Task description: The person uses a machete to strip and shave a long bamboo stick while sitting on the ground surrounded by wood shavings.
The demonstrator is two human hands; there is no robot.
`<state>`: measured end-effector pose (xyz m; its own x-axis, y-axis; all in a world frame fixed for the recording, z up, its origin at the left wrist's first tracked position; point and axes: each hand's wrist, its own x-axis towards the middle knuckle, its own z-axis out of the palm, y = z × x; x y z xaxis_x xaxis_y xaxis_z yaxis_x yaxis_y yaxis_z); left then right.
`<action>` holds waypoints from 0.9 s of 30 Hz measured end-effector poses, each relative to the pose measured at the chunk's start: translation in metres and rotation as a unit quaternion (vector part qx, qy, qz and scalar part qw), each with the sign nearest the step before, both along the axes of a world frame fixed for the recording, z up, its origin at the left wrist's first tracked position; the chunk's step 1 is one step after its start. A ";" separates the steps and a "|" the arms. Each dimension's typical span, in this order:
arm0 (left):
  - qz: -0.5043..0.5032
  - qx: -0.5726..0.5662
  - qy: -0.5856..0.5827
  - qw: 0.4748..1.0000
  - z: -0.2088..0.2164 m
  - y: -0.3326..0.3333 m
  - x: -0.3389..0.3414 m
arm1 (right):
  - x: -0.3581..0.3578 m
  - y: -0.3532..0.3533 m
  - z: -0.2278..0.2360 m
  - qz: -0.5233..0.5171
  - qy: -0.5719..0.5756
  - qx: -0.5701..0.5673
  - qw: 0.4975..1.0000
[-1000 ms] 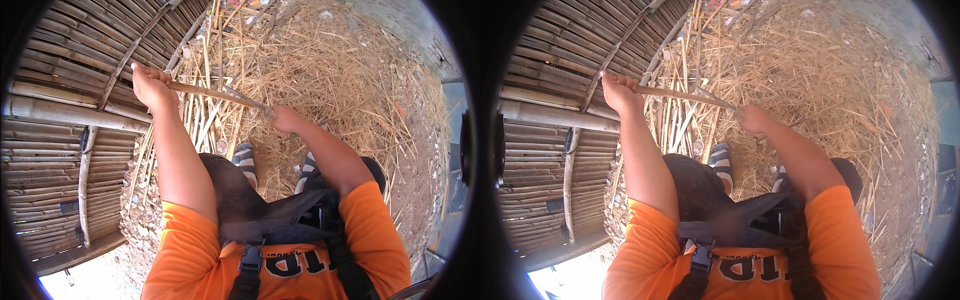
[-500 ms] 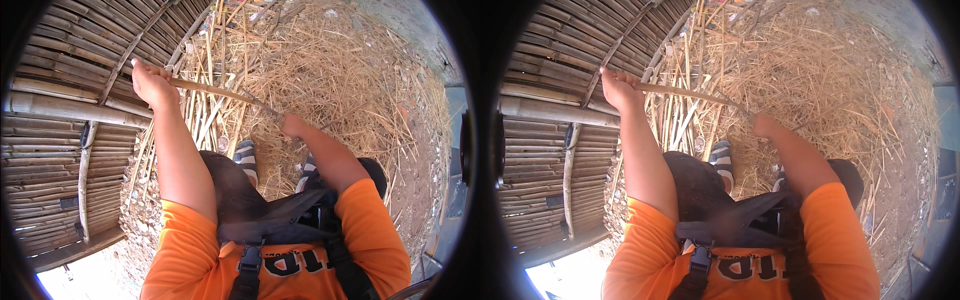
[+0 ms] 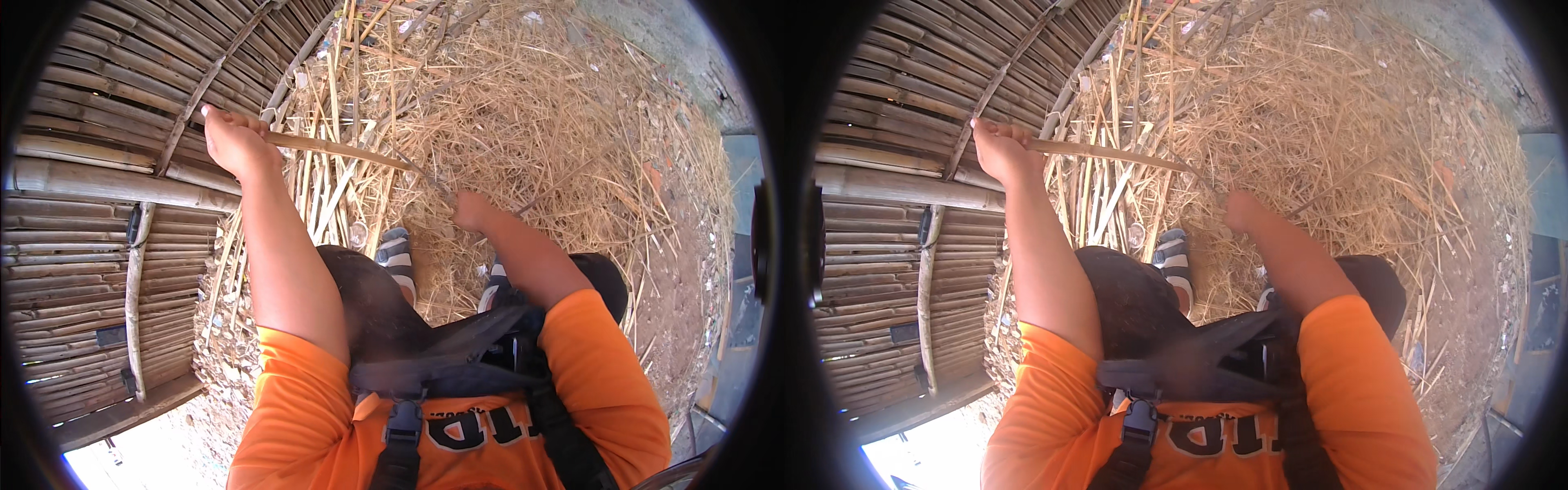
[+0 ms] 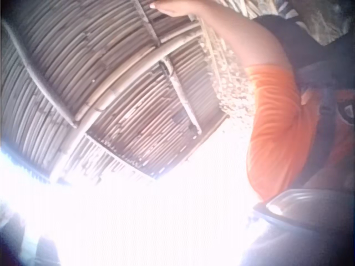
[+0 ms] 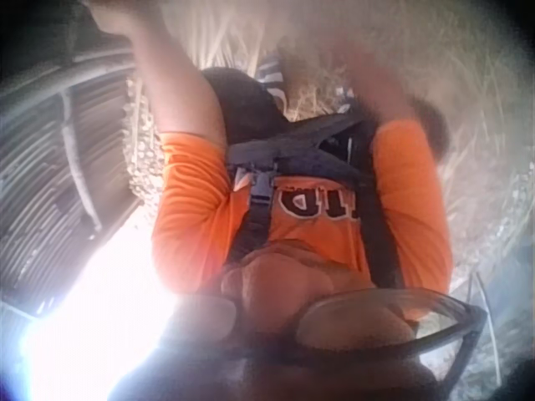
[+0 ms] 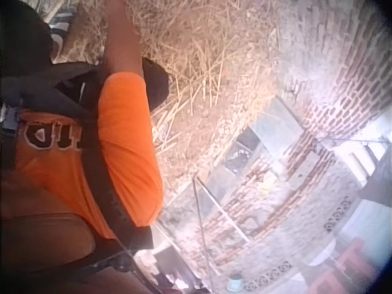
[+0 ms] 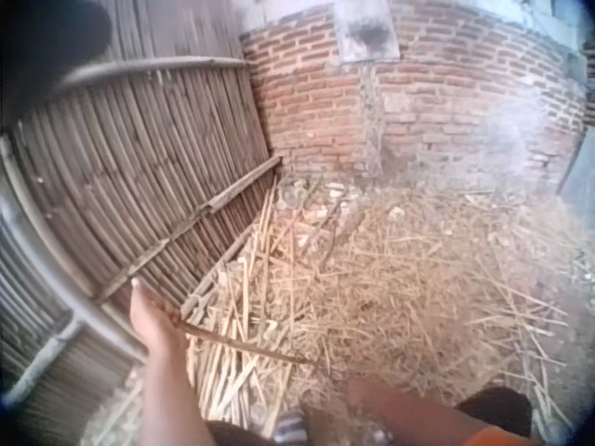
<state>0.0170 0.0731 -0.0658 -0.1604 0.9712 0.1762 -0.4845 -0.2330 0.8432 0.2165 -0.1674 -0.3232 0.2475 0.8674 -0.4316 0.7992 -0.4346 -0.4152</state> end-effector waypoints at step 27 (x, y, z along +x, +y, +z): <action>0.022 0.006 0.006 1.000 -0.002 0.009 0.000 | 0.037 0.022 0.045 -0.088 0.070 0.053 0.992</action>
<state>0.0166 0.0816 -0.0683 -0.2004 0.9611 0.1902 -0.4628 -0.2640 0.8463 0.2536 -0.1454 -0.2784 0.3438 0.8584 -0.3808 0.6464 -0.5104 -0.5671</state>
